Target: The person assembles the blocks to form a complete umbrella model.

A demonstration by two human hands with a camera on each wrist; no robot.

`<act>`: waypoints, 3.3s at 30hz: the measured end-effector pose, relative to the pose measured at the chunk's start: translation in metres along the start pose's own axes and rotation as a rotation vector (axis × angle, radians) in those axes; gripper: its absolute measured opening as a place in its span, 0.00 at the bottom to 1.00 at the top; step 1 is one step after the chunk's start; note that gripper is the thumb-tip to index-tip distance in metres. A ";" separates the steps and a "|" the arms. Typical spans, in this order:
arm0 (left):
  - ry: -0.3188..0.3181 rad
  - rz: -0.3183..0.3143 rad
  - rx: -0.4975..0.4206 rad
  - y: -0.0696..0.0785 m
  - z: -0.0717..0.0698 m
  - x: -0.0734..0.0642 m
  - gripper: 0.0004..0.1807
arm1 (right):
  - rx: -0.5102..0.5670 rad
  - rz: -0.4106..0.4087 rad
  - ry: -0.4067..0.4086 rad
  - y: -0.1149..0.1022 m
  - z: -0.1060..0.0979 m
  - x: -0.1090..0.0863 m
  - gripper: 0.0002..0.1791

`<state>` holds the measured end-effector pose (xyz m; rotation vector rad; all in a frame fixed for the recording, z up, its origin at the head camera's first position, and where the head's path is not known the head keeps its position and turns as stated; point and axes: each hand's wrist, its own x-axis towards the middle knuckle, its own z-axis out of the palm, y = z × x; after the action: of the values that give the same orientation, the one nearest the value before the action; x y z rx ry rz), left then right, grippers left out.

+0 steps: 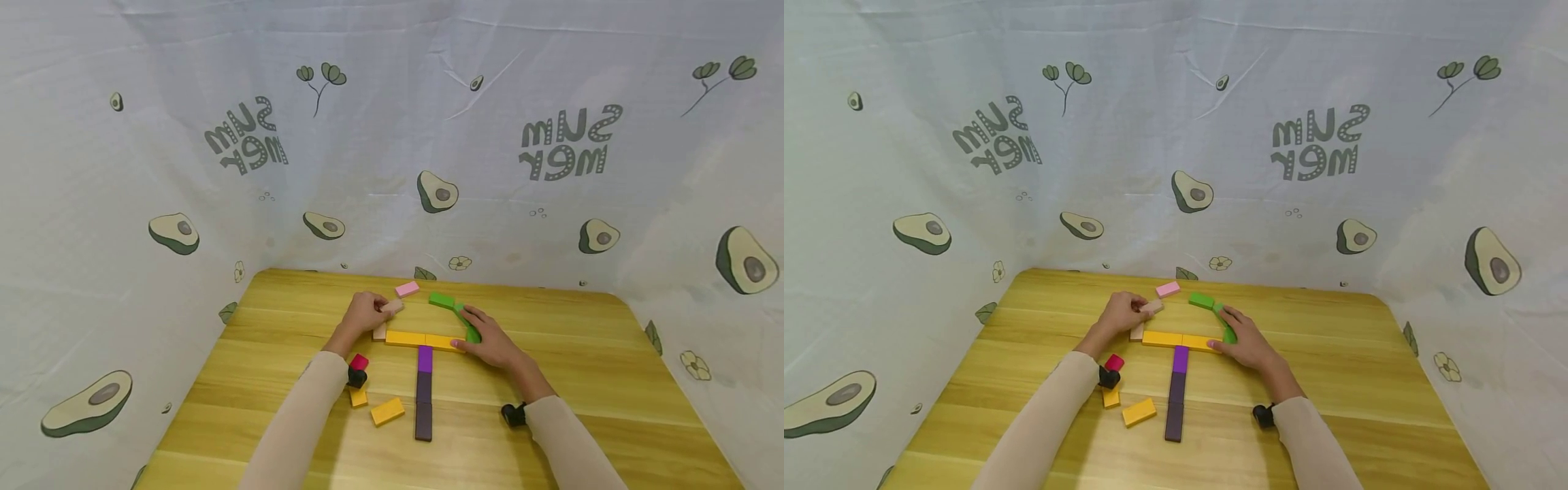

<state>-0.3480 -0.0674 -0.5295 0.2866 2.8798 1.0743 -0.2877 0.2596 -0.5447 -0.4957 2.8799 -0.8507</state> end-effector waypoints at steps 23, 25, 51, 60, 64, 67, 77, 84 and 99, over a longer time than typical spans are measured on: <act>0.011 -0.011 -0.040 -0.006 0.005 0.002 0.16 | 0.012 -0.001 0.001 0.003 0.001 0.000 0.50; 0.014 -0.010 -0.043 -0.006 0.005 0.002 0.16 | 0.013 0.000 0.001 0.002 0.000 0.000 0.50; 0.004 -0.026 -0.058 -0.005 0.003 0.000 0.16 | 0.037 0.003 -0.001 -0.003 -0.001 -0.002 0.50; -0.001 -0.025 -0.043 -0.001 -0.001 0.004 0.18 | 0.035 0.002 -0.002 -0.004 0.000 -0.001 0.50; 0.006 0.000 -0.053 0.002 -0.001 0.009 0.19 | 0.042 0.006 0.000 -0.004 0.000 -0.002 0.50; 0.021 0.023 -0.072 0.006 0.002 0.015 0.21 | 0.043 0.014 0.001 -0.003 -0.001 -0.003 0.50; 0.125 0.060 -0.062 0.015 0.017 0.028 0.20 | 0.051 -0.009 -0.005 -0.002 0.008 0.002 0.50; 0.107 0.059 -0.019 0.017 0.022 0.034 0.26 | 0.058 -0.003 -0.004 -0.002 0.009 0.000 0.50; 0.126 -0.059 -0.009 0.030 0.026 0.035 0.16 | 0.076 0.011 -0.033 -0.007 0.006 0.001 0.51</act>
<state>-0.3746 -0.0218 -0.5289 0.1369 2.9706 1.1345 -0.2854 0.2508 -0.5459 -0.4808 2.8063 -0.9368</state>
